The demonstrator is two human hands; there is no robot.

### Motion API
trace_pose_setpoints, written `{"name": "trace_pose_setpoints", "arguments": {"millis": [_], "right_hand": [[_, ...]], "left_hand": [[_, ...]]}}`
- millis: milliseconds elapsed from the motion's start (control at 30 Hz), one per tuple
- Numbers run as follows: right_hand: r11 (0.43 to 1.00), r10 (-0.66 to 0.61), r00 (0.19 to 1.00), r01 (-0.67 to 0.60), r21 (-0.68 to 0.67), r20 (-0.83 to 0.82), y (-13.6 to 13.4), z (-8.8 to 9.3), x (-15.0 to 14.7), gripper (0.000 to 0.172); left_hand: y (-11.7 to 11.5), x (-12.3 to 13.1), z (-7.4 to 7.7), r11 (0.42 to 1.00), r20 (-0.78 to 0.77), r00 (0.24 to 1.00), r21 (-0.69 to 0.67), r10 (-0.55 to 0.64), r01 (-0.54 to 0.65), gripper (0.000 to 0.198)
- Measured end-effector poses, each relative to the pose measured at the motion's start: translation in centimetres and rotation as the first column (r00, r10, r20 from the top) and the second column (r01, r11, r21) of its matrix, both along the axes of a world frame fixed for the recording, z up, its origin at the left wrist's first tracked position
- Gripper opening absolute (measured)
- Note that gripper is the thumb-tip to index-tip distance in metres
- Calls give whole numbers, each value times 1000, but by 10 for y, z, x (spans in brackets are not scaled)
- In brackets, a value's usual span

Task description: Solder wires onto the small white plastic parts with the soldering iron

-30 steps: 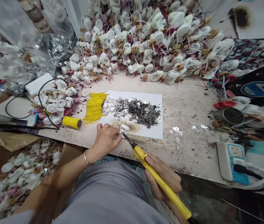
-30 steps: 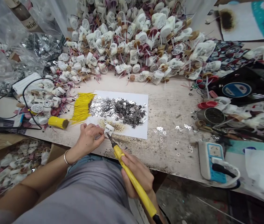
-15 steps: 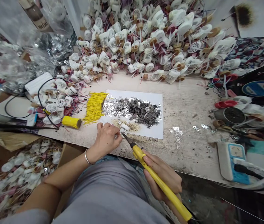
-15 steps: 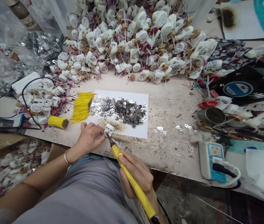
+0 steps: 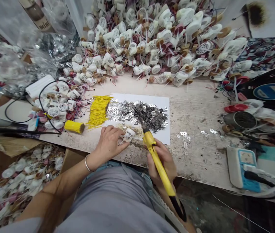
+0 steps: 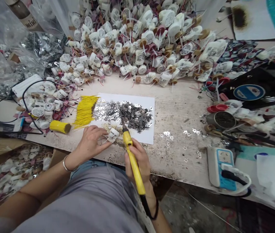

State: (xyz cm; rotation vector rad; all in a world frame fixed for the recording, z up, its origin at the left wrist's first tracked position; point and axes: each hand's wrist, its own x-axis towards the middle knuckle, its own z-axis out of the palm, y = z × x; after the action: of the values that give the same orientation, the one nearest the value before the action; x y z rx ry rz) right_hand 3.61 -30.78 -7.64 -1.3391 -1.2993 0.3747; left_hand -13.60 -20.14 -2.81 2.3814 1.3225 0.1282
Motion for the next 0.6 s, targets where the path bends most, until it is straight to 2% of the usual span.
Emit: {"name": "trace_pose_setpoints", "arguments": {"millis": [67,100,133,200,267,400,500,600], "right_hand": [[1000,-4,1000,4,27,-8,19,-7,-6,20],[998,-5,1000,5,60,-8,30,-10,-9,19],[996,11,1000,-13,92,18,40,-12,-12,19],[990,48,993,-61,124,107,56,-17,-16,18],[988,72,982,-93,119,172,64,-20,-18,16],[990,95,976,-113,86,196,54,-19,-18,14],[995,71,988,-79,56,134,35,-12,-14,20],[995,78,987,-86,55,139,16,-6,-6,43]], "left_hand": [[1,-6,-1,992,57,991,22,-122,121,49],[1,-9,-1,983,73,980,17,-183,182,54],[1,-11,-2,974,80,971,2,-228,228,51],[1,-15,-5,966,87,964,-37,-253,257,29],[2,-17,-8,974,125,970,-67,-206,216,16],[9,-17,-15,993,231,973,-103,-33,58,14],[17,-12,-20,991,106,993,-128,56,-42,14],[22,-3,-19,984,-68,994,-151,82,-91,17]]}}
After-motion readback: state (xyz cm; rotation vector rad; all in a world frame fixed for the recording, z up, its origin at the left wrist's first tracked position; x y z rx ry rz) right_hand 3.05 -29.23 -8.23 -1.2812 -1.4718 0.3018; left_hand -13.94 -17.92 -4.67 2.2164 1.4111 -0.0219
